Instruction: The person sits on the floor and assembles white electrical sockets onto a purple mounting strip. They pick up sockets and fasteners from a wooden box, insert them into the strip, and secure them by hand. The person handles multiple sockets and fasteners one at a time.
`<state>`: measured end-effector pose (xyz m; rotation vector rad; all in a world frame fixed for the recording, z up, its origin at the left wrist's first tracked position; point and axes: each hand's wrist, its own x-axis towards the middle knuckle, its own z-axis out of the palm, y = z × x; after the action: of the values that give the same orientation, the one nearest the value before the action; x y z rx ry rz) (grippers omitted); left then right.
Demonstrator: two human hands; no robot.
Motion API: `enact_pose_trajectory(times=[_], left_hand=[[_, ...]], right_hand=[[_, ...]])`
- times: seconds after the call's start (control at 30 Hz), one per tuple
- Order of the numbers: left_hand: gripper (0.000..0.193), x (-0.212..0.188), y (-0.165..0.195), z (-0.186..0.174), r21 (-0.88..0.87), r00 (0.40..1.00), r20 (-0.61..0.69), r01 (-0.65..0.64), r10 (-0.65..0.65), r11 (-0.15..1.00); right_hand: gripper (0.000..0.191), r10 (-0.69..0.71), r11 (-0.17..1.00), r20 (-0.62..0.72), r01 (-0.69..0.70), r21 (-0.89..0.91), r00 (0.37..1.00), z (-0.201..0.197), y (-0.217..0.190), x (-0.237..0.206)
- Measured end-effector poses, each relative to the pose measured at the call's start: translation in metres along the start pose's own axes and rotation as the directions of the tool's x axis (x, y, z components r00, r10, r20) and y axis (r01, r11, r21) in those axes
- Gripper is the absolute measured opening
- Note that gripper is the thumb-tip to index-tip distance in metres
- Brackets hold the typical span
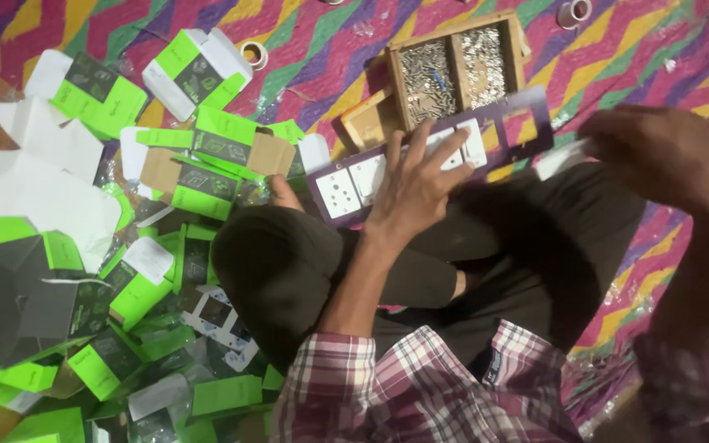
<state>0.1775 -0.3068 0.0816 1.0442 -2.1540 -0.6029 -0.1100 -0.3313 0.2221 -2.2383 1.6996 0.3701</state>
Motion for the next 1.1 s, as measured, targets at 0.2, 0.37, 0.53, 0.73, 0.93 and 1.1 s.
enact_pose_trajectory(times=[0.2,0.37,0.53,0.73,0.93,1.1], left_hand=[[0.042,-0.009,0.018,0.006,0.043,0.967,0.201,-0.172,0.16,0.984],[0.048,-0.014,0.023,0.004,0.089,0.947,0.252,-0.227,0.198,0.97],[0.051,-0.014,0.02,0.002,0.161,0.976,0.166,-0.166,0.139,0.973],[0.057,-0.007,0.015,-0.002,0.152,0.999,0.041,-0.031,0.025,0.988],[0.059,-0.005,0.01,-0.002,0.132,0.994,-0.099,-0.029,0.042,0.991],[0.061,-0.009,0.011,-0.002,0.154,0.996,-0.09,-0.005,0.019,0.988]], right_hand=[[0.018,0.112,0.96,0.472,0.028,-0.279,0.874,0.003,-0.051,0.047],[0.03,-0.179,0.966,0.298,0.225,-0.127,0.938,0.011,-0.067,0.056],[0.023,-0.313,0.946,-0.038,0.315,0.078,0.949,0.017,-0.049,0.045],[0.027,-0.141,0.97,-0.488,0.219,0.105,0.861,0.032,-0.036,0.033],[0.054,0.211,0.682,-0.422,0.176,0.71,0.882,0.097,-0.03,0.042],[0.065,0.378,0.033,-0.296,0.307,0.951,0.877,0.122,-0.048,0.038]])
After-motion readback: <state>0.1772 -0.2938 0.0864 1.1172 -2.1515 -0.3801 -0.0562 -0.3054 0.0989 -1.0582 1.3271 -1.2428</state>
